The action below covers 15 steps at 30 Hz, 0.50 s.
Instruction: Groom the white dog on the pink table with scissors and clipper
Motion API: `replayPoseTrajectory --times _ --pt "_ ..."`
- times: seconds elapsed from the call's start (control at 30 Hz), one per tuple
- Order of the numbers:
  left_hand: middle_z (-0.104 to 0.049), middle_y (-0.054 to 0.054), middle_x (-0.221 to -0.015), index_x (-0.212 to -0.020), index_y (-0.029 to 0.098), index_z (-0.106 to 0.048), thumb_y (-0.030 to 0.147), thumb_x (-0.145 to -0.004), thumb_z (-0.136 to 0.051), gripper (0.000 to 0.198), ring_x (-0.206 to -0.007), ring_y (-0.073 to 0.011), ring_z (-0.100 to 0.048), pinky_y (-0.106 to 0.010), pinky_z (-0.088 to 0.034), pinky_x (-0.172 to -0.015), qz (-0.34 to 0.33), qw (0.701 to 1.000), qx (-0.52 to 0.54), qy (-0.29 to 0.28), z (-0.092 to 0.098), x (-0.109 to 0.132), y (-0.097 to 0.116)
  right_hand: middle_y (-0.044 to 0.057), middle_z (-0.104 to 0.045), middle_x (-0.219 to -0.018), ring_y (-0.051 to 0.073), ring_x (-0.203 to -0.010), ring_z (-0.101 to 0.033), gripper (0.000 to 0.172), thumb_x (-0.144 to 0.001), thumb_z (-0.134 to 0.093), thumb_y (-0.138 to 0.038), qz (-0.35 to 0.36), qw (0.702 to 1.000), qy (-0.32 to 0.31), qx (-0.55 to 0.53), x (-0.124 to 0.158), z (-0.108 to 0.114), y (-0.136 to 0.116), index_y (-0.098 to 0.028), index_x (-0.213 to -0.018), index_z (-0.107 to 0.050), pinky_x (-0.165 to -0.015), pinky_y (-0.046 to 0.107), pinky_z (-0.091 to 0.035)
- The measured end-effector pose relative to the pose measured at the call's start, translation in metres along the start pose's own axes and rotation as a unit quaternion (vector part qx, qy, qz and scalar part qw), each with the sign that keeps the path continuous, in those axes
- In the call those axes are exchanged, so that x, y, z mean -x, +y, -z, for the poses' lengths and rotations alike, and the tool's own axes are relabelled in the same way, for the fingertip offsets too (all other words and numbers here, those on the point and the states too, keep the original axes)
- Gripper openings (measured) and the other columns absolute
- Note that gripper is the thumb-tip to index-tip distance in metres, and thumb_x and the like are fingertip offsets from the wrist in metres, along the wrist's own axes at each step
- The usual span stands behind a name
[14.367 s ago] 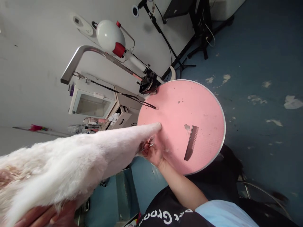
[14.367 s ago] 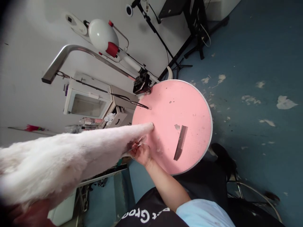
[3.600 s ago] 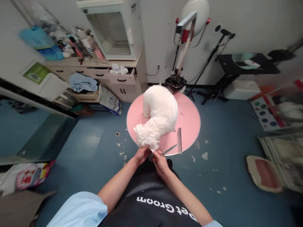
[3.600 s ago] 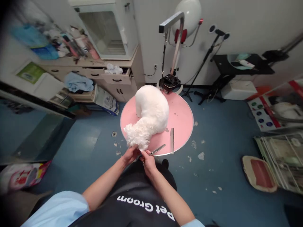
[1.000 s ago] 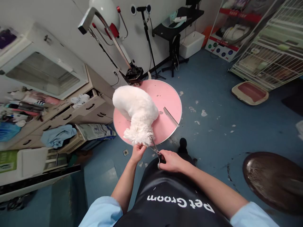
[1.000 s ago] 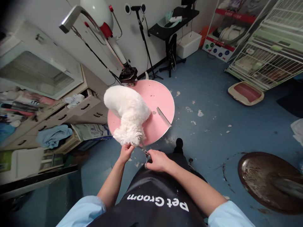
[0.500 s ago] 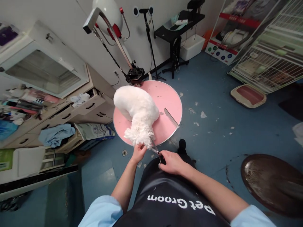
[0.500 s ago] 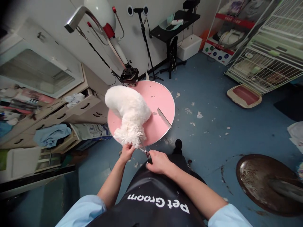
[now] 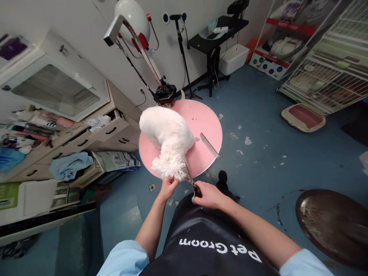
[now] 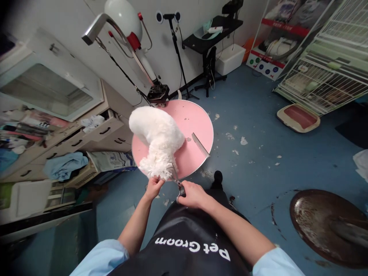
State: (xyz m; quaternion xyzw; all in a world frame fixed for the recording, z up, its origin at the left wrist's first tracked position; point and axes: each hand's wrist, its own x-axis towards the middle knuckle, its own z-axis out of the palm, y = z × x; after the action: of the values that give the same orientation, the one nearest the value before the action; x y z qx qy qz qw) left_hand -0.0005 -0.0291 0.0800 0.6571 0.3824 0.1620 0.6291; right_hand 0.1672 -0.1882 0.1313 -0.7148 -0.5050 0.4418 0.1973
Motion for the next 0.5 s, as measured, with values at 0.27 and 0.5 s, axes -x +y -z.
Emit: replayPoseTrajectory --times 0.27,0.5 --pt "-0.069 -0.005 -0.070 -0.078 0.015 -0.074 0.056 -0.072 -0.073 0.041 -0.070 -0.0197 -0.063 -0.031 -0.051 -0.073 0.007 1.000 -0.002 -0.004 0.0037 0.0020 0.0037 0.003 -0.067 -0.085 0.016 -0.070 -0.057 0.024 -0.076 -0.064 -0.026 0.004 0.998 -0.011 -0.058 -0.0036 -0.0013 0.0034 -0.017 -0.099 -0.062 -0.063 0.024 -0.036" --pt "-0.074 -0.008 -0.085 -0.090 0.015 -0.075 0.056 -0.071 -0.074 0.046 -0.085 -0.0241 -0.067 -0.034 -0.051 -0.084 0.010 1.000 0.011 -0.007 0.0058 0.0027 0.0064 0.000 -0.065 -0.081 0.014 -0.070 -0.056 0.017 -0.074 -0.061 -0.019 0.008 0.990 -0.022 -0.139 -0.0069 -0.0023 0.0081 -0.017 -0.091 -0.061 -0.063 0.023 -0.038"
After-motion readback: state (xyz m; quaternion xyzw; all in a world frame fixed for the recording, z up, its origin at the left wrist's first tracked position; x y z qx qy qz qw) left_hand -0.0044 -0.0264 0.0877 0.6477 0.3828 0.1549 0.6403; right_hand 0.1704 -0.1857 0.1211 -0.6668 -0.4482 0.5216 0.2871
